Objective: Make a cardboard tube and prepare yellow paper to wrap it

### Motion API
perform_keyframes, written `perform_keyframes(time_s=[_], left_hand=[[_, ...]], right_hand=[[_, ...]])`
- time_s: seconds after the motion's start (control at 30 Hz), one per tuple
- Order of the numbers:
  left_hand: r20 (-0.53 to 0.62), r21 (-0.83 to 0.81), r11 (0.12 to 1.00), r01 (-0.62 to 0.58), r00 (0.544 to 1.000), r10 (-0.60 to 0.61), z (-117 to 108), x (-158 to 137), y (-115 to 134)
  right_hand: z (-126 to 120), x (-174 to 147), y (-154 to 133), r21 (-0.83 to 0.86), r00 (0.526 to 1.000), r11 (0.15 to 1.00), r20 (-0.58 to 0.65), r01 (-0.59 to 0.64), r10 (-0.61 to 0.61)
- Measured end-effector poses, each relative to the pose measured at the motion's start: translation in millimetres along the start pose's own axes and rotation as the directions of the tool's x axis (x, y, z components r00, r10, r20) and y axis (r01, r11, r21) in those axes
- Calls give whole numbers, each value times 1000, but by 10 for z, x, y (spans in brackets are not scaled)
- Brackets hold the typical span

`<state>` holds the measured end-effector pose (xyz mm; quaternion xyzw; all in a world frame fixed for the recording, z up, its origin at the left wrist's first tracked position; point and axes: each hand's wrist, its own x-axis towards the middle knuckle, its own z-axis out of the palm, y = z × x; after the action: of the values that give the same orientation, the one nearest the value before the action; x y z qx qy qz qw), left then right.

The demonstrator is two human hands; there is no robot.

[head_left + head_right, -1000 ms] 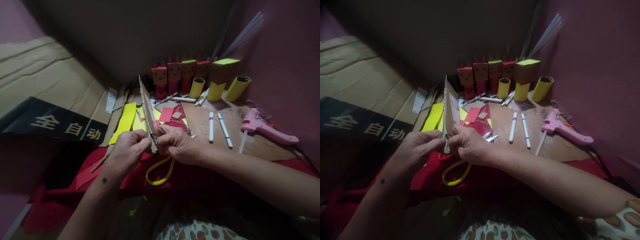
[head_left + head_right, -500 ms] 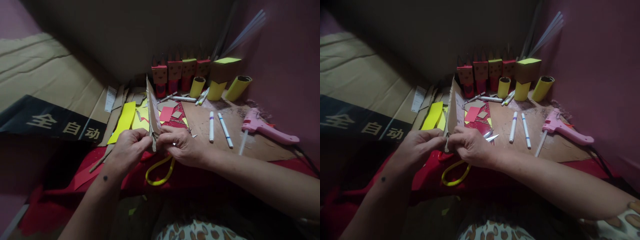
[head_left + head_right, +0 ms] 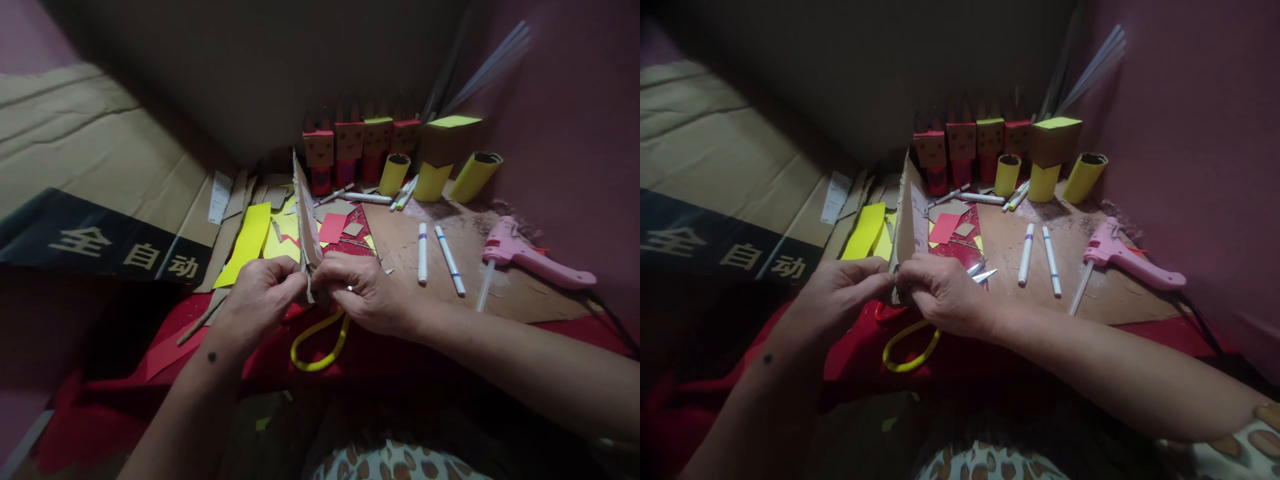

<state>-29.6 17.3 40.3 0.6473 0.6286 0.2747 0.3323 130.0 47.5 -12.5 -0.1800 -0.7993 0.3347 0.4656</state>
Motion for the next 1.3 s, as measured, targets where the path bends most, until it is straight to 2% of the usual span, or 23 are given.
perform_keyframes(time_s=[0.13,0.27,0.5,0.6,0.7,0.83,0.93,1.0,1.1,1.17,1.3], left_hand=[[-4,50,999,-21,1000,22,16,-10,-10],[-44,144,990,1,999,5,45,-3,-9],[93,-45,996,77,993,-72,12,136,-22],[131,-98,990,103,987,-90,-5,191,-9],[77,-50,993,111,991,-107,32,175,20],[-46,58,998,22,999,-19,115,98,34],[-41,177,983,-45,998,53,140,41,38],[-48,264,962,-76,995,92,136,-1,57],[-123,385,914,-124,975,185,124,-70,109],[-194,439,887,-145,948,251,126,-100,142],[-280,454,883,-121,921,270,167,-81,145]], right_hand=[[8,-6,1,-117,994,987,-3,106,-107],[-10,10,-41,-134,1000,991,-7,28,-29],[-7,46,-74,-154,999,988,-25,-32,29],[12,42,-61,-90,993,989,-19,-119,118],[26,40,-53,-5,968,968,-27,-251,251],[15,82,-58,55,908,910,-64,-411,414],[-28,134,-99,-36,855,855,-10,-518,518],[-64,163,-148,-128,861,861,74,-492,503],[-105,193,-221,-193,919,921,141,-340,369],[-113,202,-245,-211,947,940,116,-270,298],[-89,203,-202,-239,955,931,39,-276,293]])
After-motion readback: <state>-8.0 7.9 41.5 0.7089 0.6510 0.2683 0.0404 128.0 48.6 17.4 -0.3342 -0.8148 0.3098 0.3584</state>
